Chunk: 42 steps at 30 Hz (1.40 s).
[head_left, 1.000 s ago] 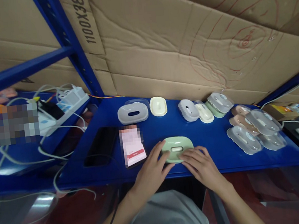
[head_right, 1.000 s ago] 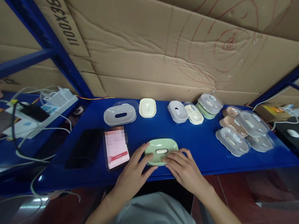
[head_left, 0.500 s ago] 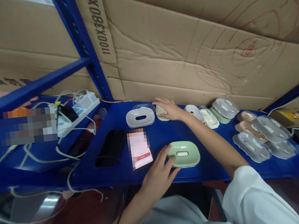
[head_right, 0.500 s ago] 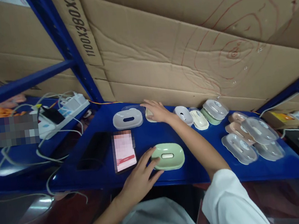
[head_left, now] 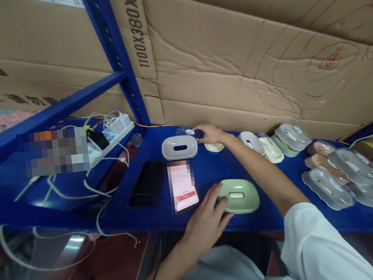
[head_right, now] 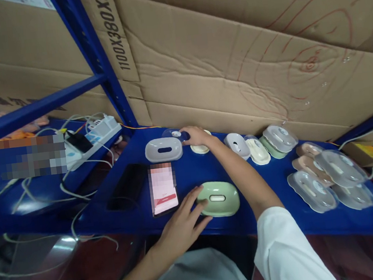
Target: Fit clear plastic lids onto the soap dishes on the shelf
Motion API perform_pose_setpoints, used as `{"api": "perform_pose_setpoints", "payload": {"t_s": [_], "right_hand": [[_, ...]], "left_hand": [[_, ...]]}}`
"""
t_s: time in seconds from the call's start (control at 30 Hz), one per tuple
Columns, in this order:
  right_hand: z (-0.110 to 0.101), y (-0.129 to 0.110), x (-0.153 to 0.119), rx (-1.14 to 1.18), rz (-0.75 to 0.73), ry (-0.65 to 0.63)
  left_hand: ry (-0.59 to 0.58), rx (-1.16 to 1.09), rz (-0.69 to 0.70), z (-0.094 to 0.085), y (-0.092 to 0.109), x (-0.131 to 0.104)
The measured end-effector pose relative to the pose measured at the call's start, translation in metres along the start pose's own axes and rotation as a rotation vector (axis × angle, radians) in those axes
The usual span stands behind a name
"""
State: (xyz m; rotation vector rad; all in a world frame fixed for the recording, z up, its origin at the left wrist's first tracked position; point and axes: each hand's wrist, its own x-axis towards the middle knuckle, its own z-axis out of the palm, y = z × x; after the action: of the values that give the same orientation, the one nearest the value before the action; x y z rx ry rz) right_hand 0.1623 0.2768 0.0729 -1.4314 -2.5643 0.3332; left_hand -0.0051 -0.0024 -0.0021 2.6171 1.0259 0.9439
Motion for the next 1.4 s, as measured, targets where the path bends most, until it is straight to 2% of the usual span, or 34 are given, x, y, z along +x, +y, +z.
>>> {"api": "perform_pose_setpoints", "payload": {"t_s": [0.07,0.13,0.2,0.27,0.3,0.43,0.5,0.57,0.63,0.8,1.13,1.4], "right_hand": [[-0.008,-0.002,-0.017,-0.009,0.037,0.089],[-0.016,-0.006,-0.045,-0.025,0.08,0.222],[-0.022,-0.011,-0.088,-0.016,0.095,0.399],[-0.023,-0.019,-0.142,0.042,0.083,0.557],[-0.02,-0.024,-0.172,0.08,0.088,0.589],[0.005,-0.049,-0.285,0.199,0.2,0.556],[0.023,-0.061,-0.324,0.235,0.226,0.504],[0.038,-0.071,-0.345,0.243,0.181,0.441],[0.048,-0.077,-0.351,0.227,0.108,0.39],[0.055,-0.081,-0.341,0.173,0.044,0.345],[0.066,-0.087,-0.342,0.094,0.074,0.458],[0.07,-0.087,-0.34,0.079,0.085,0.448]], "left_hand": [[-0.002,-0.008,-0.008,-0.001,0.0,0.001],[-0.009,-0.017,-0.018,-0.002,0.001,0.001],[-0.023,-0.028,-0.028,-0.003,0.001,0.001],[-0.037,-0.06,-0.06,-0.005,0.001,0.001],[-0.045,-0.086,-0.09,-0.006,0.002,0.001],[-0.059,-0.191,-0.198,-0.008,0.002,0.002],[-0.061,-0.216,-0.201,-0.008,0.001,0.002],[-0.052,-0.239,-0.195,-0.007,0.0,0.002],[-0.052,-0.265,-0.193,-0.005,0.0,0.002],[-0.079,-0.303,-0.227,-0.004,-0.003,0.002],[-0.115,-0.282,-0.2,-0.008,-0.003,0.003],[-0.096,-0.262,-0.18,-0.007,-0.003,0.002]]}}
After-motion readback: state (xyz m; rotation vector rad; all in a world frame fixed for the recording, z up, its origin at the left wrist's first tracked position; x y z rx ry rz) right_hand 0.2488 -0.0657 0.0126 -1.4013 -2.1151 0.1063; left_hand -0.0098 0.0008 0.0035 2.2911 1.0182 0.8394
